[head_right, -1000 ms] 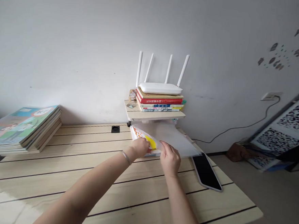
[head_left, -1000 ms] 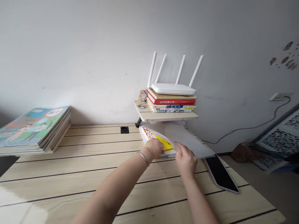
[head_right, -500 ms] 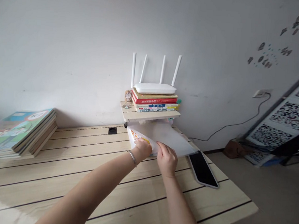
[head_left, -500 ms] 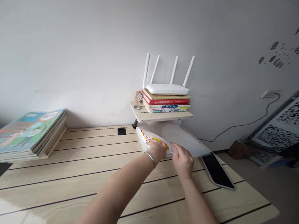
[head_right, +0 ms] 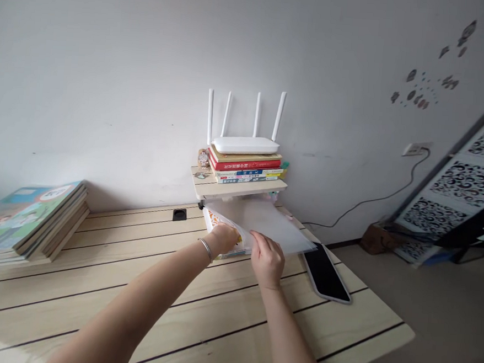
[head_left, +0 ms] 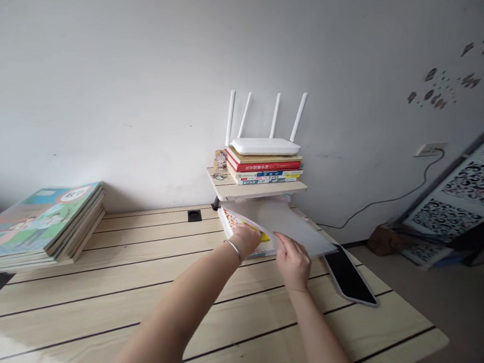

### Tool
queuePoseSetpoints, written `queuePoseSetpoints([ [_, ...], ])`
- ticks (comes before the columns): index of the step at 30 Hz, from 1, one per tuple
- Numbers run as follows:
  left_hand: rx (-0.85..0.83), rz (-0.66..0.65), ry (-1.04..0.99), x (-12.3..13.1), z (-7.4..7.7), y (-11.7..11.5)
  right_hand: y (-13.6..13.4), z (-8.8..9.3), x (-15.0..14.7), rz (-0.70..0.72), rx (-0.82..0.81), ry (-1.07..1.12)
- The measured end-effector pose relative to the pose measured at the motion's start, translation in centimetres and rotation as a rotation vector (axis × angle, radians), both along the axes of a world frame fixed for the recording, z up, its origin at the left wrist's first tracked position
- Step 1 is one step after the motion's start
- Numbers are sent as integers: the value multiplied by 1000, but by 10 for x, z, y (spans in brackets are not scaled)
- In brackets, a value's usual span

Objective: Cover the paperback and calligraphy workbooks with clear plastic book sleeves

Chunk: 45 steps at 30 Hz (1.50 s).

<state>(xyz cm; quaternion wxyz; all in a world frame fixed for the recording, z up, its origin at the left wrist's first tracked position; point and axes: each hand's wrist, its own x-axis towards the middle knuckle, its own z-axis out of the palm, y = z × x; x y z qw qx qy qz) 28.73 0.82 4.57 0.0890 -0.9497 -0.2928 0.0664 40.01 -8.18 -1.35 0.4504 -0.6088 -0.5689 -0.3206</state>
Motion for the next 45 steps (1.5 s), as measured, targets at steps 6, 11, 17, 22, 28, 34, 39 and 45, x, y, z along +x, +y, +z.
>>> queuePoseSetpoints([
  [6, 115, 93, -86, -5, -14, -5, 0, -6, 4, -1, 4, -27],
  [11, 188, 13, -225, -45, -16, -2, -1, -8, 7, -7, 11, -64],
  [17, 277, -126, -341, -122, 2, 11, -5, 0, -2, -5, 20, -106],
  [22, 248, -151, -425, -190, 5, 9, -1, -4, -7, 131, -126, -138],
  [28, 107, 23, -546, -293, -16, 0, 6, -10, -5, 217, -230, -173],
  [34, 33, 183, -419, -377, -33, -17, 19, -23, -9, 366, -406, -153],
  [39, 166, 464, -365, -377, -29, -24, 15, -19, -10, 395, -486, -162],
  [45, 237, 667, -441, -293, -27, -54, 5, -3, -10, 434, -522, -168],
])
